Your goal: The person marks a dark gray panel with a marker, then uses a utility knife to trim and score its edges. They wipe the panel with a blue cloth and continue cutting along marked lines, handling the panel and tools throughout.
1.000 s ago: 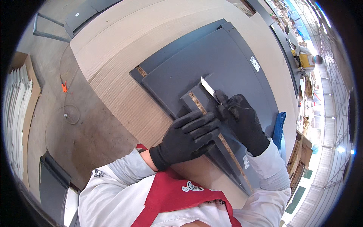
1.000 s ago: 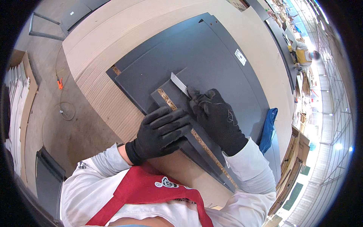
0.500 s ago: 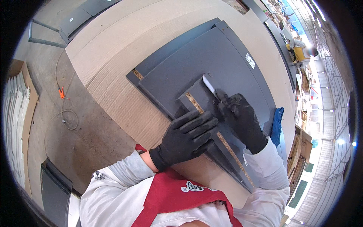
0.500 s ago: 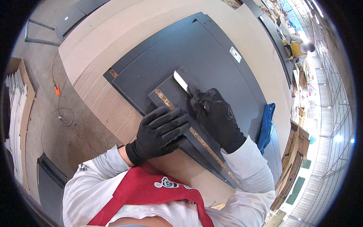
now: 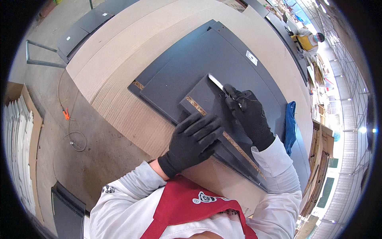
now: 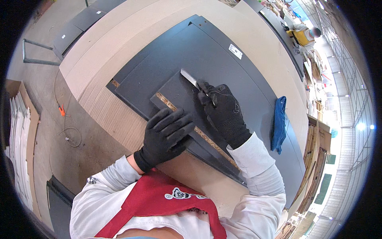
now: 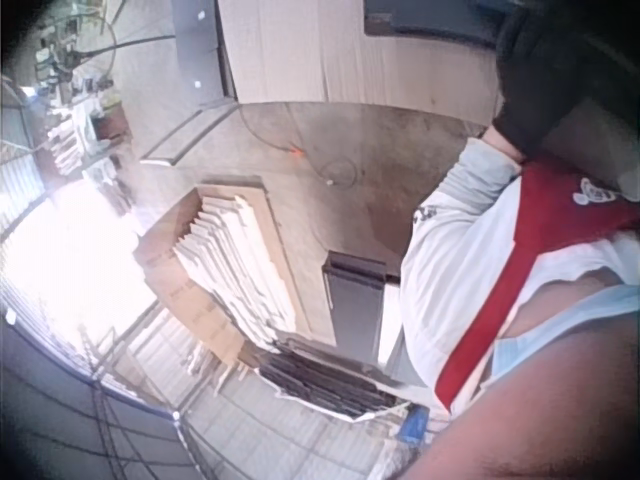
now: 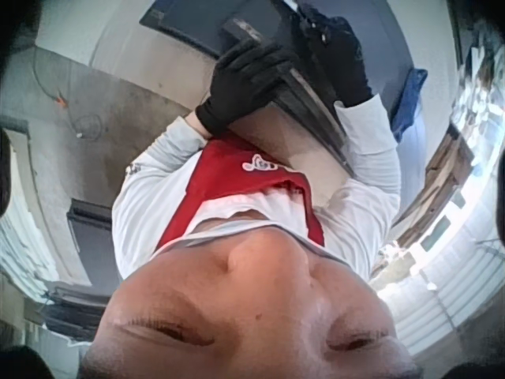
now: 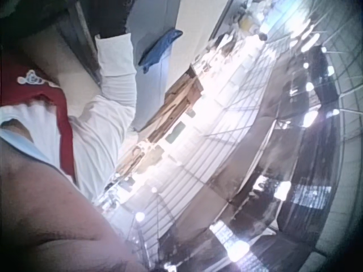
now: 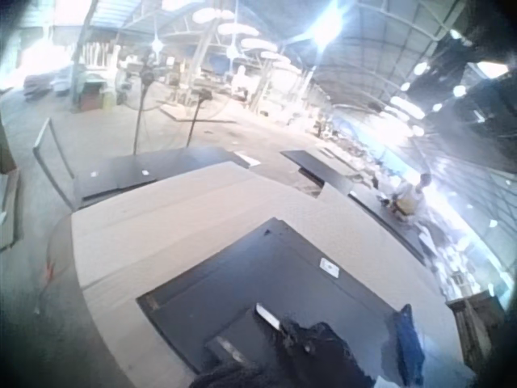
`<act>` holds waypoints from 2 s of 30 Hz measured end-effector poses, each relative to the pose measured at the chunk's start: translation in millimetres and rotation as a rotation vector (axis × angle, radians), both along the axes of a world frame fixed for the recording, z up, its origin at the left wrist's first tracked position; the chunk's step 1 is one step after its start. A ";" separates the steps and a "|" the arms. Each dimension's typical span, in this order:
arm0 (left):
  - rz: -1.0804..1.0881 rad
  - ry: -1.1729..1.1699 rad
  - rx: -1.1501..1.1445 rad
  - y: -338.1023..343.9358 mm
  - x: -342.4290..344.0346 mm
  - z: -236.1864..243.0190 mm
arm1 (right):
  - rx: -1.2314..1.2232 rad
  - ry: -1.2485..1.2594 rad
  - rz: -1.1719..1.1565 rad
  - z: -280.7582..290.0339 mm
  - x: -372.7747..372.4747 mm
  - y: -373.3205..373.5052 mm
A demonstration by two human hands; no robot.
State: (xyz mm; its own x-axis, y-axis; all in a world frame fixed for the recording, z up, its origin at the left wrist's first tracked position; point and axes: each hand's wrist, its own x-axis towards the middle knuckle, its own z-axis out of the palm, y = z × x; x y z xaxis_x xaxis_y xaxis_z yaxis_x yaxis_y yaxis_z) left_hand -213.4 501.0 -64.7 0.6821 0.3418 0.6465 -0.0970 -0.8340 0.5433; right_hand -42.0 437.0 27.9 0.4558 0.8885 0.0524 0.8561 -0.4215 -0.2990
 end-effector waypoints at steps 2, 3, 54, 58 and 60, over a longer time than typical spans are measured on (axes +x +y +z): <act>0.003 0.029 0.020 -1.2 -1.1 1.2 | -0.011 -0.016 -0.045 4.1 5.0 -16.3; 0.006 0.031 0.021 -3.1 -1.2 2.8 | -0.007 -0.013 -0.059 5.5 12.6 -26.3; 0.576 -0.181 -0.285 12.9 -8.5 -21.9 | 0.068 -0.076 0.617 -0.4 5.0 -38.8; 0.574 -0.252 -0.328 16.4 -10.0 -27.1 | -0.046 -0.019 0.655 2.2 4.7 -12.0; 0.556 -0.303 -0.372 16.0 -8.9 -26.9 | -0.066 -0.001 0.665 0.5 4.1 -6.6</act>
